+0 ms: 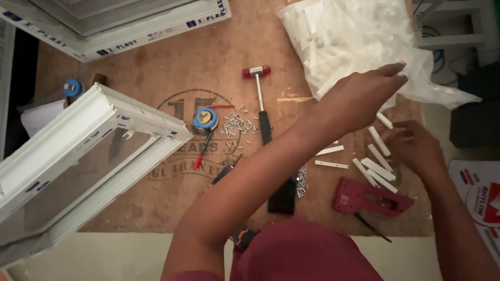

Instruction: Assembling, measuring, and preparing uPVC window frames in a workshop setting.

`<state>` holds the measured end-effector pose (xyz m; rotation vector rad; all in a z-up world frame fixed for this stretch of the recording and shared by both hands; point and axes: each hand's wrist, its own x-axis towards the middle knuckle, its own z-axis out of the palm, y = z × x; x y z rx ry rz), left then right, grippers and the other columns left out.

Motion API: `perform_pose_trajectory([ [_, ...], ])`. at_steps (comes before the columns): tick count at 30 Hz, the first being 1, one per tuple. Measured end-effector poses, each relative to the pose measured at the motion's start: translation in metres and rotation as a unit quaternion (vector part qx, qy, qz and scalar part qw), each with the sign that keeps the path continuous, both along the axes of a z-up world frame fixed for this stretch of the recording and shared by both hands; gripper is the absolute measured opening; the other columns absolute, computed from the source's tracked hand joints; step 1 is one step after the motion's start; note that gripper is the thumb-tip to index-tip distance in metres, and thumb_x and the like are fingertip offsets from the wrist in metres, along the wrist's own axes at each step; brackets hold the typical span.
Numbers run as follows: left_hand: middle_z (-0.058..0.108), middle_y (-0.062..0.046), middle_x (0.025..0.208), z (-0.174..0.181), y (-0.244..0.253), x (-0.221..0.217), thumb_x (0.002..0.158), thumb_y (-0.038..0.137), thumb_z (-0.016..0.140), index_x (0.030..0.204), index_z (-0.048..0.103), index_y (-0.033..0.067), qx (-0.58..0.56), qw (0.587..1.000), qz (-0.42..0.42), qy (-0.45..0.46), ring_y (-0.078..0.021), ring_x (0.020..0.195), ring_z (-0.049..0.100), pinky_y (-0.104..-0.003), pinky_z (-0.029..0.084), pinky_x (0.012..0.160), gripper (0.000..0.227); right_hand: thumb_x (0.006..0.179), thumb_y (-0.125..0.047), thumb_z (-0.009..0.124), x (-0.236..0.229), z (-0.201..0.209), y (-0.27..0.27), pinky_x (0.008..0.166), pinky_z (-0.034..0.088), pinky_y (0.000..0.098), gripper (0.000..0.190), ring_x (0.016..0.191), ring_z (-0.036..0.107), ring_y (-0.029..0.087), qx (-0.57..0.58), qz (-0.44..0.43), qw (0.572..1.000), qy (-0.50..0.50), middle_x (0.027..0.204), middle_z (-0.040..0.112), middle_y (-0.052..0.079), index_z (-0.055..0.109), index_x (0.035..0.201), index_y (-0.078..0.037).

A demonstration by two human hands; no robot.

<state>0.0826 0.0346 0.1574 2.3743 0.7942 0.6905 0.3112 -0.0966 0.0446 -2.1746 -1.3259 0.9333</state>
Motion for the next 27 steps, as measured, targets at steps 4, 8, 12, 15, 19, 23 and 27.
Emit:
perform_pose_trajectory([
  [4, 0.052, -0.008, 0.153, -0.006, 0.001, 0.004, 0.077, -0.005, 0.062, 0.134, 0.060, 0.0109, -0.006, 1.000, -0.011, -0.005, -0.0336, 0.109, 0.071, -0.044, 0.059, 0.088, 0.060, 0.072, -0.024, 0.079, -0.011, -0.001, -0.012, 0.088, 0.055, 0.0416, 0.066, 0.108, 0.068, 0.037, 0.063, 0.234, 0.962, -0.125, 0.137, 0.061, 0.021, 0.064, 0.134, -0.007],
  [8, 0.052, -0.008, 0.153, -0.004, 0.000, 0.006, 0.077, -0.005, 0.062, 0.135, 0.060, 0.0112, 0.012, 1.000, -0.012, 0.005, -0.0330, 0.112, 0.071, -0.043, 0.060, 0.088, 0.059, 0.072, -0.021, 0.078, -0.027, 0.019, -0.014, 0.092, 0.053, 0.0458, 0.074, 0.113, 0.064, 0.040, 0.051, 0.242, 0.956, -0.160, 0.128, 0.061, 0.021, 0.059, 0.143, -0.011],
  [12, 0.053, -0.008, 0.153, 0.000, -0.001, 0.004, 0.080, -0.006, 0.062, 0.136, 0.059, 0.0113, 0.006, 1.000, -0.009, 0.013, -0.0324, 0.108, 0.072, -0.044, 0.060, 0.087, 0.058, 0.083, -0.025, 0.075, -0.021, 0.013, -0.001, 0.093, 0.053, 0.0465, 0.059, 0.114, 0.065, 0.036, 0.020, 0.231, 0.956, -0.180, 0.133, 0.064, 0.014, 0.059, 0.139, -0.015],
  [15, 0.052, -0.008, 0.153, 0.003, -0.003, 0.001, 0.078, -0.005, 0.062, 0.136, 0.059, 0.0103, 0.015, 1.000, -0.015, 0.017, -0.0330, 0.107, 0.072, -0.045, 0.060, 0.085, 0.060, 0.084, -0.025, 0.075, -0.013, -0.001, 0.016, 0.094, 0.052, 0.0467, 0.053, 0.117, 0.065, 0.036, 0.058, 0.224, 0.944, -0.236, 0.136, 0.064, 0.013, 0.062, 0.135, -0.017],
  [19, 0.052, -0.007, 0.155, 0.002, -0.006, -0.003, 0.081, -0.005, 0.062, 0.135, 0.060, 0.0112, 0.017, 0.999, -0.019, 0.020, -0.0327, 0.107, 0.072, -0.045, 0.060, 0.086, 0.056, 0.083, -0.025, 0.076, -0.007, -0.004, 0.027, 0.099, 0.051, 0.0468, 0.043, 0.121, 0.064, 0.037, 0.108, 0.221, 0.931, -0.269, 0.133, 0.066, 0.018, 0.067, 0.124, -0.014],
  [23, 0.052, -0.008, 0.154, 0.007, -0.010, -0.009, 0.078, -0.007, 0.060, 0.133, 0.061, 0.0109, 0.005, 0.999, -0.020, 0.037, -0.0334, 0.103, 0.072, -0.046, 0.059, 0.082, 0.058, 0.083, -0.025, 0.077, -0.009, 0.009, 0.009, 0.098, 0.051, 0.0488, 0.052, 0.118, 0.065, 0.036, 0.022, 0.240, 0.946, -0.217, 0.127, 0.068, 0.017, 0.064, 0.131, -0.010],
  [27, 0.053, -0.006, 0.154, -0.004, -0.013, -0.006, 0.081, -0.008, 0.058, 0.131, 0.063, 0.0119, -0.011, 1.000, -0.014, 0.025, -0.0324, 0.105, 0.073, -0.046, 0.059, 0.084, 0.054, 0.078, -0.033, 0.079, -0.024, 0.031, -0.017, 0.095, 0.053, 0.0483, 0.071, 0.110, 0.068, 0.039, -0.089, 0.292, 0.937, -0.169, 0.118, 0.068, 0.021, 0.054, 0.142, -0.015],
])
